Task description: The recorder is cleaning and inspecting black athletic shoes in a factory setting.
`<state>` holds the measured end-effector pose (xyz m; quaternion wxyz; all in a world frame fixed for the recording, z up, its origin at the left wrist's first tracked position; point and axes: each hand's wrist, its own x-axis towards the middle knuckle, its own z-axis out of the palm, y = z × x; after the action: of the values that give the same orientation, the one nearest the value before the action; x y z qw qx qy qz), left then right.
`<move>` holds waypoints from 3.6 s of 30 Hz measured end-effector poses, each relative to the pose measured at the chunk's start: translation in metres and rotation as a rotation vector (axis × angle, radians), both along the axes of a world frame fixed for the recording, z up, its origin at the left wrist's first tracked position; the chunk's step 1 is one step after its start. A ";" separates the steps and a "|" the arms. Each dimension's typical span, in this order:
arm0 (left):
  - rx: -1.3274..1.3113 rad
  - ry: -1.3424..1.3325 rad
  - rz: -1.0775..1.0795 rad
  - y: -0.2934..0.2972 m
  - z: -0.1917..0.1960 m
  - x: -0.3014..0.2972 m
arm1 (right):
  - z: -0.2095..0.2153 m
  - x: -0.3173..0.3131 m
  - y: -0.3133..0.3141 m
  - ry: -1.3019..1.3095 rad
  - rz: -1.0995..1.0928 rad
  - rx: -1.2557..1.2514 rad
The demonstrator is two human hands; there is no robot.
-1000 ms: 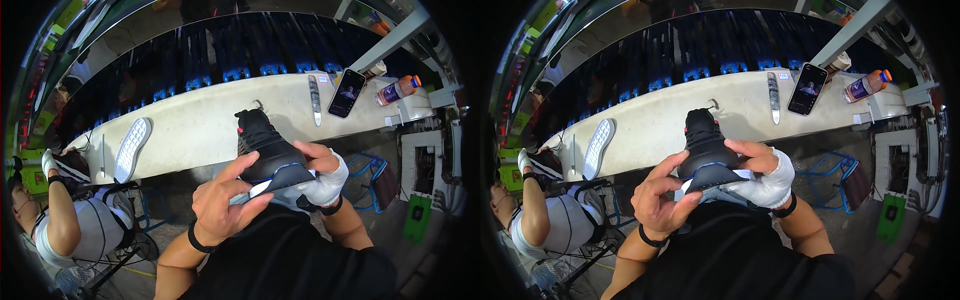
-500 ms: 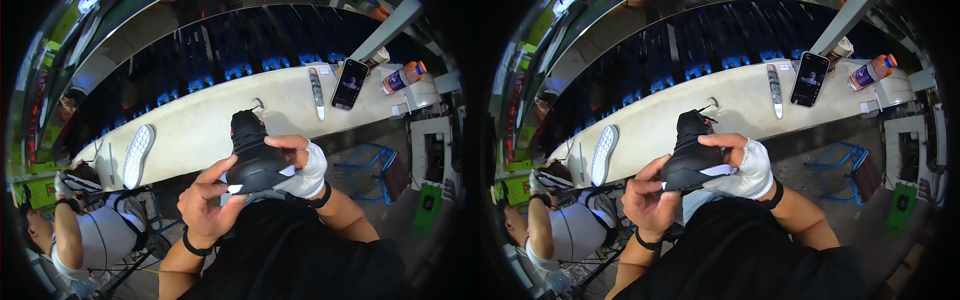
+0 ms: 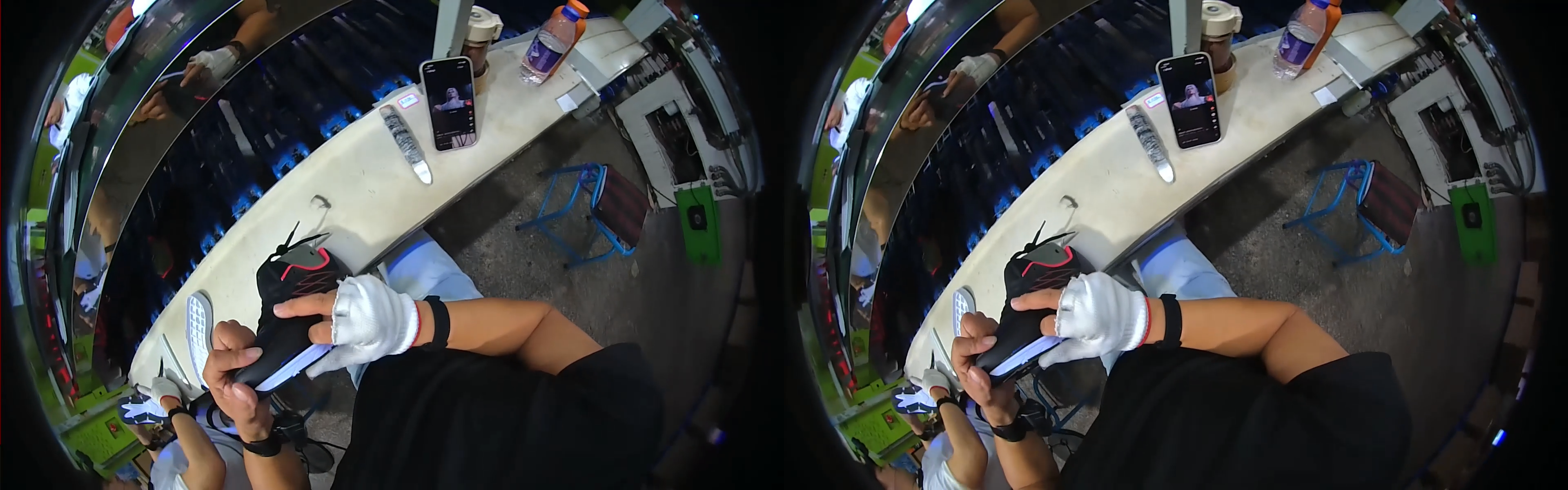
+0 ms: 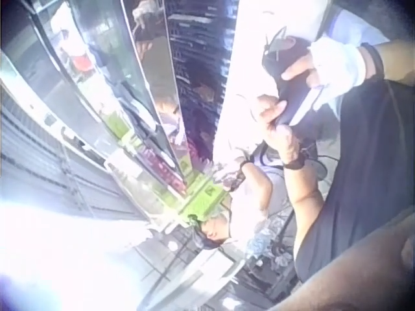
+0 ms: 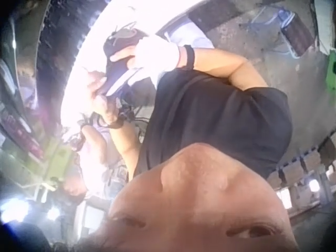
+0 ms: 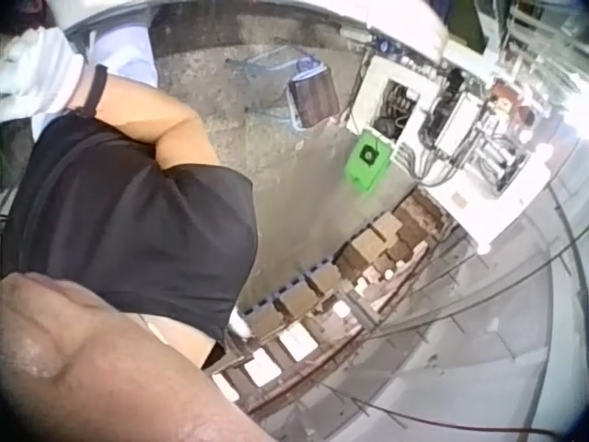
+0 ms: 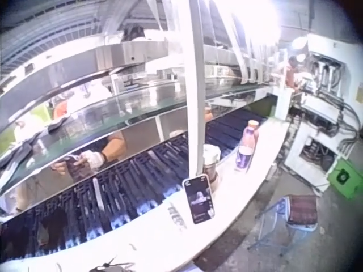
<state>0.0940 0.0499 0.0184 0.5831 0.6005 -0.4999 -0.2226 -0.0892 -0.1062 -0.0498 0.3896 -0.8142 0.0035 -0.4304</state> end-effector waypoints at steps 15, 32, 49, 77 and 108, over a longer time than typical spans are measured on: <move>0.462 -0.290 0.036 0.034 0.037 -0.026 | -0.025 -0.039 -0.032 0.586 -0.028 -0.036; 1.006 -0.425 0.165 0.043 -0.002 -0.008 | -0.053 -0.014 -0.017 0.436 -0.132 -0.340; -0.071 -0.488 -0.006 -0.038 -0.033 -0.078 | 0.067 -0.093 -0.040 0.058 -0.081 0.063; -0.242 -0.042 0.173 -0.036 -0.076 -0.092 | 0.097 -0.064 -0.030 0.305 -0.238 -0.075; -0.159 -0.773 -0.044 0.044 -0.020 0.034 | 0.029 -0.029 -0.053 -0.300 0.101 1.344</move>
<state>0.1276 0.0941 -0.0017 0.3917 0.5823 -0.7109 0.0468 -0.1178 -0.1594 -0.0208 0.8255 -0.3268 0.1777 -0.4244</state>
